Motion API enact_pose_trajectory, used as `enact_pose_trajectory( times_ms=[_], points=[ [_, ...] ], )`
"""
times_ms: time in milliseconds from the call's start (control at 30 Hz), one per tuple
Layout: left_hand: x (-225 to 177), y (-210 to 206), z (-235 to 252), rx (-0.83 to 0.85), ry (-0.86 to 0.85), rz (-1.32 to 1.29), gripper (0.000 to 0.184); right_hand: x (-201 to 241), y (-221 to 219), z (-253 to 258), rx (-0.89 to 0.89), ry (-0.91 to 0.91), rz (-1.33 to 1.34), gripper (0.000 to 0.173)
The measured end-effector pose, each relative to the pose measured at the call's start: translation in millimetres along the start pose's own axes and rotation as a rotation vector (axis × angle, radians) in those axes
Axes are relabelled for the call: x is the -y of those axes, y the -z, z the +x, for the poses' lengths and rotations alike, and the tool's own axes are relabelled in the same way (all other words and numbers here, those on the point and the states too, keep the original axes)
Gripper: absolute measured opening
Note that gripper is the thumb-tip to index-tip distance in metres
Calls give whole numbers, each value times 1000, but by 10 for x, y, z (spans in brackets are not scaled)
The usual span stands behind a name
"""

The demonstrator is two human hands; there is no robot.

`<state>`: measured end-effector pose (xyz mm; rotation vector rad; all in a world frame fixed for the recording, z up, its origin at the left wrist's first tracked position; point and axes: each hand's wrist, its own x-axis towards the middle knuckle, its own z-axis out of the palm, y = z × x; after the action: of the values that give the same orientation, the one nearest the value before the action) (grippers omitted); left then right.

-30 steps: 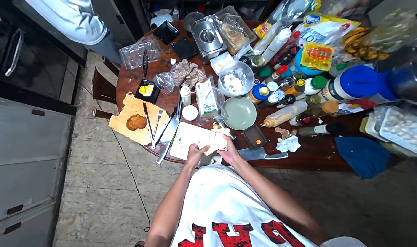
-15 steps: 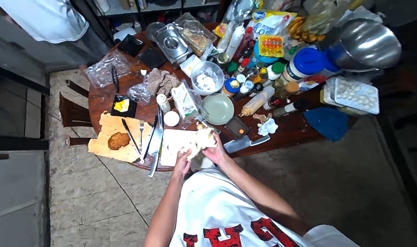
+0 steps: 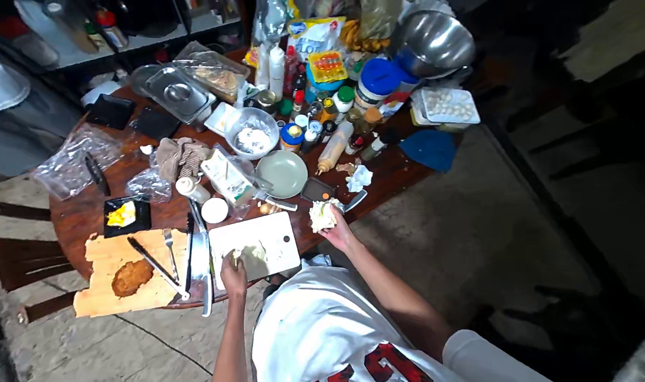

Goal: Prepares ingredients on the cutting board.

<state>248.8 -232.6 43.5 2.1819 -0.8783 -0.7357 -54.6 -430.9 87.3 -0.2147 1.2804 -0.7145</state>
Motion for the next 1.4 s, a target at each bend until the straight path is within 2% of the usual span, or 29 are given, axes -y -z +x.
enact_pose_trajectory(
  times_ms=[67, 133, 200, 233, 267, 300, 367, 467, 533, 600, 700, 800, 867, 967, 1100, 1200, 1333, 1400],
  points=[
    [7, -181, 34, -34, -125, 113, 49, 131, 146, -6, -21, 2, 50, 72],
    [132, -384, 28, 41, -200, 195, 61, 253, 272, -3, -20, 5, 66, 72],
    [241, -566, -26, 147, -228, 313, 90, 358, 389, 34, 12, 1, 49, 71],
    [196, -641, -59, 157, -225, 387, 106, 430, 429, 66, 36, 2, 26, 70],
    [84, -686, -108, 138, -222, 454, 112, 495, 461, 95, 57, 2, -6, 69],
    [-96, -713, -160, 94, -238, 477, 109, 545, 491, 124, 77, 1, -46, 67],
    [-665, -767, -220, 82, -244, 316, 85, 635, 522, 189, 117, 9, -152, 64],
    [-1558, -1033, -160, 272, -237, -114, 64, 721, 489, 250, 192, 38, -315, 62],
    [-2016, -1335, -111, 351, -237, -304, 65, 748, 442, 273, 215, 74, -367, 67],
    [-2307, -1682, -54, 358, -199, -415, 67, 828, 403, 264, 238, 99, -385, 76],
    [-2460, -2033, 20, 243, -190, -479, 51, 945, 407, 295, 317, 70, -386, 73],
    [-2571, -2167, 40, 148, -184, -510, 35, 1107, 501, 352, 344, 50, -384, 72],
    [-2657, -2225, 11, 73, -165, -378, 31, 1180, 574, 354, 313, 75, -413, 79],
    [-2785, -2302, -73, -27, -168, -81, 31, 1178, 665, 365, 250, 259, -520, 101],
    [-2894, -2376, -81, -15, -129, 5, 26, 1274, 744, 454, 213, 363, -652, 106],
    [-2911, -2392, -8, 67, -68, -146, 26, 1445, 791, 405, 224, 255, -535, 96],
    [-3033, -2384, 65, 132, 10, -520, 16, 1574, 885, 400, 333, -43, -94, 63],
    [-3100, -2379, 48, 142, 56, -675, 17, 1595, 900, 419, 330, -187, 113, 54]
  ],
)
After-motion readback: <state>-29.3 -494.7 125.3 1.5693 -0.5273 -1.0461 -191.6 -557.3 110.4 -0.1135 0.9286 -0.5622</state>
